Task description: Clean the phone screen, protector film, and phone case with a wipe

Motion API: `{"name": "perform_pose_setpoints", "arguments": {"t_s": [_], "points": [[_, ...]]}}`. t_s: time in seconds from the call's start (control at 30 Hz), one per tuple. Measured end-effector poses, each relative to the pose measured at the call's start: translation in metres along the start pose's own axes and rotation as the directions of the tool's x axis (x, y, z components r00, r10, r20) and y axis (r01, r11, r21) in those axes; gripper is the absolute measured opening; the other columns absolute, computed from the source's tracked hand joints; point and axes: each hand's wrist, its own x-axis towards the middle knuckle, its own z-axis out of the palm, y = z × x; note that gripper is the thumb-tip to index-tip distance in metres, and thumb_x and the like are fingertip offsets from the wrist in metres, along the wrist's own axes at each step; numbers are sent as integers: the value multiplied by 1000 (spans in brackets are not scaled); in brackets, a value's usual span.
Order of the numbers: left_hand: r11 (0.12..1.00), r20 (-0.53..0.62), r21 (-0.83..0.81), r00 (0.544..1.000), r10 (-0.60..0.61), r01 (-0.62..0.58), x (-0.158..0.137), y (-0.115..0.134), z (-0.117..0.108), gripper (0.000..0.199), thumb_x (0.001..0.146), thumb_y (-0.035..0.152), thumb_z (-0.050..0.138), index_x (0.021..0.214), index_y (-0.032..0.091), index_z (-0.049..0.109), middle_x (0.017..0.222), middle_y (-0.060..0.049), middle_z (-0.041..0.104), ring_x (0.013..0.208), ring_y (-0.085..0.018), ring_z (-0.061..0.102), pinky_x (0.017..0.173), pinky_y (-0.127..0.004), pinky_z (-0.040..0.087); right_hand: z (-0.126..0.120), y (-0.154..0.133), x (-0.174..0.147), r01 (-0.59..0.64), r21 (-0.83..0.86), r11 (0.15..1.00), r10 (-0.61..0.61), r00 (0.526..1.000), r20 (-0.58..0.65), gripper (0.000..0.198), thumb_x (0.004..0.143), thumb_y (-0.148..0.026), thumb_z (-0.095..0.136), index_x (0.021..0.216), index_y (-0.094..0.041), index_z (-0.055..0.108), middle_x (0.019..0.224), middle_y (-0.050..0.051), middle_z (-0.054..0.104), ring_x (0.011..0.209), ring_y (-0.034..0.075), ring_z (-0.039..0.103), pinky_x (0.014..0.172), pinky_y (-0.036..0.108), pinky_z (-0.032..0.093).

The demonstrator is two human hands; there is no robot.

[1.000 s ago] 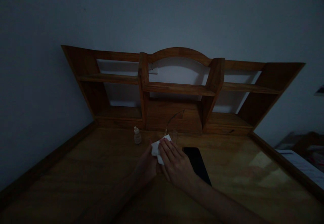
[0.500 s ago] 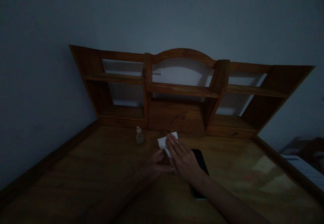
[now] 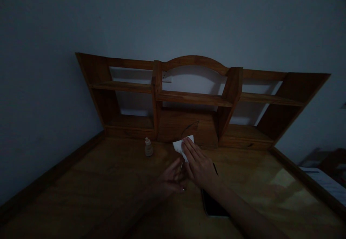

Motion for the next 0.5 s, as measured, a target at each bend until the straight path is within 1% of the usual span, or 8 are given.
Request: {"name": "perform_pose_setpoints", "arguments": {"t_s": [0.07, 0.13, 0.2, 0.23, 0.3, 0.37, 0.43, 0.5], "points": [[1000, -54, 29, 998, 9, -7, 1, 0, 0, 92, 56, -5, 70, 135, 37, 49, 146, -4, 44, 126, -29, 48, 78, -29, 48, 2, -4, -2, 22, 18, 1000, -22, 1000, 13, 55, 91, -14, 43, 144, -2, 38, 155, 18, 31, 146, 27, 23, 116, 45, 35], [996, -112, 78, 993, 48, -39, 4, 1, 2, 81, 57, -3, 69, 128, 33, 57, 142, -4, 49, 122, -31, 51, 77, -33, 49, 4, -10, -4, 53, 36, 998, -54, 998, 35, 56, 91, -15, 43, 145, -2, 37, 155, 18, 31, 146, 27, 23, 116, 44, 35], [990, -160, 122, 982, 97, -78, 9, 2, 6, 62, 64, 4, 67, 120, 29, 63, 139, -5, 52, 127, -33, 47, 89, -40, 46, 4, -16, -5, 90, 52, 995, -92, 994, 50, 56, 92, -16, 43, 145, -2, 36, 154, 18, 31, 146, 27, 23, 116, 44, 35], [987, -181, 134, 977, 116, -92, 12, 3, 8, 54, 69, 9, 65, 119, 27, 64, 140, -6, 53, 132, -33, 42, 98, -42, 41, 4, -18, -5, 107, 60, 992, -110, 992, 57, 55, 92, -16, 42, 145, -2, 36, 154, 18, 32, 146, 27, 23, 116, 43, 35], [981, -241, 160, 959, 147, -110, 14, 6, 13, 44, 78, 19, 58, 122, 24, 64, 142, -7, 51, 141, -31, 31, 114, -44, 23, 3, -23, -6, 145, 77, 986, -149, 987, 62, 56, 92, -16, 42, 146, -2, 35, 155, 18, 31, 146, 27, 23, 116, 44, 34], [979, -323, 173, 933, 156, -103, 13, 13, 16, 44, 84, 25, 49, 126, 22, 62, 142, -8, 51, 145, -30, 22, 118, -47, 12, 1, -25, -6, 168, 88, 982, -175, 982, 70, 56, 92, -17, 43, 145, -2, 37, 155, 17, 30, 146, 27, 23, 116, 42, 34], [985, -371, 151, 920, 130, -78, 8, 21, 17, 45, 86, 29, 46, 128, 23, 62, 140, -8, 54, 146, -30, 20, 117, -50, 16, 1, -27, -7, 203, 88, 975, -210, 975, 74, 53, 92, -20, 45, 142, -3, 41, 155, 17, 31, 145, 26, 25, 115, 42, 35], [992, -355, 105, 930, 99, -66, 3, 31, 15, 46, 85, 32, 48, 129, 26, 61, 138, -6, 56, 142, -30, 29, 114, -47, 28, 2, -29, -9, 244, 77, 967, -250, 966, 73, 51, 93, -22, 47, 141, -4, 44, 154, 17, 33, 144, 26, 27, 115, 43, 35]]}}
